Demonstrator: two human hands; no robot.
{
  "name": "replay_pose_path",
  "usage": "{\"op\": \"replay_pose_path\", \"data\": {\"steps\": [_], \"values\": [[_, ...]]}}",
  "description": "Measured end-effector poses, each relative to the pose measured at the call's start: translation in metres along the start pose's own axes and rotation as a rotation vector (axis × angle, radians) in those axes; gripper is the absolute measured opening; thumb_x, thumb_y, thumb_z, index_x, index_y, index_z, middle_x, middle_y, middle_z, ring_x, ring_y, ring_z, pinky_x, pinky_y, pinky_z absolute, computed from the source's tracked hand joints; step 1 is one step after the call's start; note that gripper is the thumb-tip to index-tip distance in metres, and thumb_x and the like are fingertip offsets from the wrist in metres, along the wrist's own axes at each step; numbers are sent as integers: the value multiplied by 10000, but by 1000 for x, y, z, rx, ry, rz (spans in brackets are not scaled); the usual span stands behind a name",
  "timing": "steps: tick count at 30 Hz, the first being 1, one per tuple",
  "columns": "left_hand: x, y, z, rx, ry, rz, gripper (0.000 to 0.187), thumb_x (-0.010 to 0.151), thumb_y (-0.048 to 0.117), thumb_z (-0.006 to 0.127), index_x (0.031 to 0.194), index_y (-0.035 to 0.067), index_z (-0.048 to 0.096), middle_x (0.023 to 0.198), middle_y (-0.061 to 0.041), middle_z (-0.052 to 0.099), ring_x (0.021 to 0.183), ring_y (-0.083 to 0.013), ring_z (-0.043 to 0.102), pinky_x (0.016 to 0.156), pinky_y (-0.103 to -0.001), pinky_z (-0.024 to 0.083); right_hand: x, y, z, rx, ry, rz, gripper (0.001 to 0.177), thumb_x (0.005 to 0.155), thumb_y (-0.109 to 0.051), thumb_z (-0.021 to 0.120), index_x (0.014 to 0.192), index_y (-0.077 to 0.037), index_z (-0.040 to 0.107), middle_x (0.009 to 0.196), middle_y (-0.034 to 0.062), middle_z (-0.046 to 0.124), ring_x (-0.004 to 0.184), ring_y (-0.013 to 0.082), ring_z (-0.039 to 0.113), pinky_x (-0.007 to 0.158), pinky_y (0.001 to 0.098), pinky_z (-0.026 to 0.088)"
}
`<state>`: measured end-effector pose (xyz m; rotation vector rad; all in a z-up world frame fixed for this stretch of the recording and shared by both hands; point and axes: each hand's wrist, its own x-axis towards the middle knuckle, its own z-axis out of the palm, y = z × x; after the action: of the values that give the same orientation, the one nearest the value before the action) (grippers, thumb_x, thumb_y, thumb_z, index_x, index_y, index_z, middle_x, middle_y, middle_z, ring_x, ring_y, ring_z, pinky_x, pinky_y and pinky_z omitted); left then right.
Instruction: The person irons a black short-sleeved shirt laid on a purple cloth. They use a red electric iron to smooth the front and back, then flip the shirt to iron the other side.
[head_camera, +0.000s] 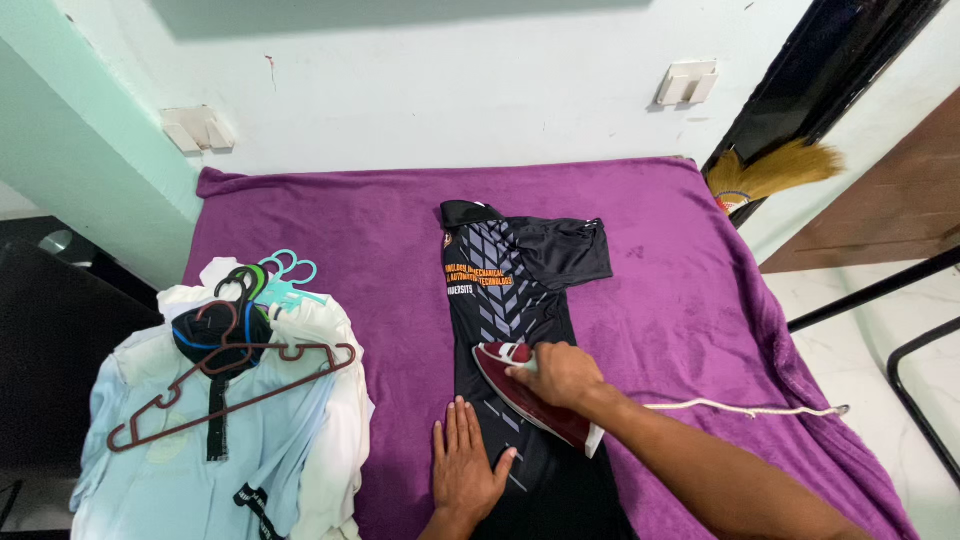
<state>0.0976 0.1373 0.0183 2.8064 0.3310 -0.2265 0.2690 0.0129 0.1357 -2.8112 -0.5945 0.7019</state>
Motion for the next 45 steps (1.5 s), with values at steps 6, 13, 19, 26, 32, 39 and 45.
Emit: {"op": "replay_pose_path", "data": {"steps": [6, 13, 19, 26, 32, 39, 45], "values": [[-6, 2, -9, -24, 9, -3, 1039, 949, 653, 504, 1529, -124, 130, 1648, -259, 127, 1538, -359, 95, 1224, -531, 74, 30, 5, 3, -30, 87, 6, 682, 891, -696, 588, 1047, -54, 753, 1013, 230, 753, 976, 388, 747, 842, 483, 596], [-3, 1, -14, -54, -117, -18, 1025, 979, 632, 506, 1539, -123, 96, 1656, -282, 64, 1553, -376, 30, 1234, -543, 37, 86, 42, -27, 11, 175, 194, 750, 908, -729, 563, 1086, -23, 742, 1043, 260, 743, 993, 411, 739, 847, 486, 597], [-1, 0, -10, -87, -94, -16, 1015, 969, 623, 519, 1535, -112, 105, 1655, -276, 72, 1552, -371, 29, 1235, -550, 40, 86, 46, -35, 53, 203, 190, 743, 901, -704, 585, 1138, -12, 713, 1047, 298, 725, 1000, 457, 714, 852, 520, 581], [-3, -2, 6, -105, 94, 50, 1038, 918, 604, 587, 1509, -136, 160, 1653, -306, 151, 1519, -400, 118, 1206, -564, 76, 42, 8, -9, 20, 103, 35, 728, 870, -718, 604, 1080, -33, 734, 1004, 276, 741, 978, 428, 734, 846, 511, 587], [-1, -5, 2, -96, 4, 22, 1021, 951, 596, 568, 1511, -142, 138, 1646, -310, 114, 1530, -403, 69, 1212, -573, 52, 61, -4, -11, 17, 87, 26, 720, 874, -721, 571, 1102, -58, 733, 1019, 239, 755, 981, 401, 749, 847, 495, 597], [5, -7, 13, -105, -84, -39, 1057, 950, 660, 514, 1538, -126, 120, 1657, -291, 66, 1559, -390, 35, 1239, -578, 41, 112, 29, -52, 34, 159, 172, 751, 902, -733, 547, 1126, -43, 740, 1057, 243, 744, 997, 392, 738, 858, 480, 593], [17, -23, 56, 132, 519, 184, 1084, 942, 763, 416, 1494, -141, 187, 1581, -332, 163, 1487, -418, 116, 1193, -625, 77, 142, 53, -75, 83, 9, 350, 760, 963, -701, 495, 1182, -9, 720, 1023, 228, 803, 889, 341, 833, 788, 455, 672]]}}
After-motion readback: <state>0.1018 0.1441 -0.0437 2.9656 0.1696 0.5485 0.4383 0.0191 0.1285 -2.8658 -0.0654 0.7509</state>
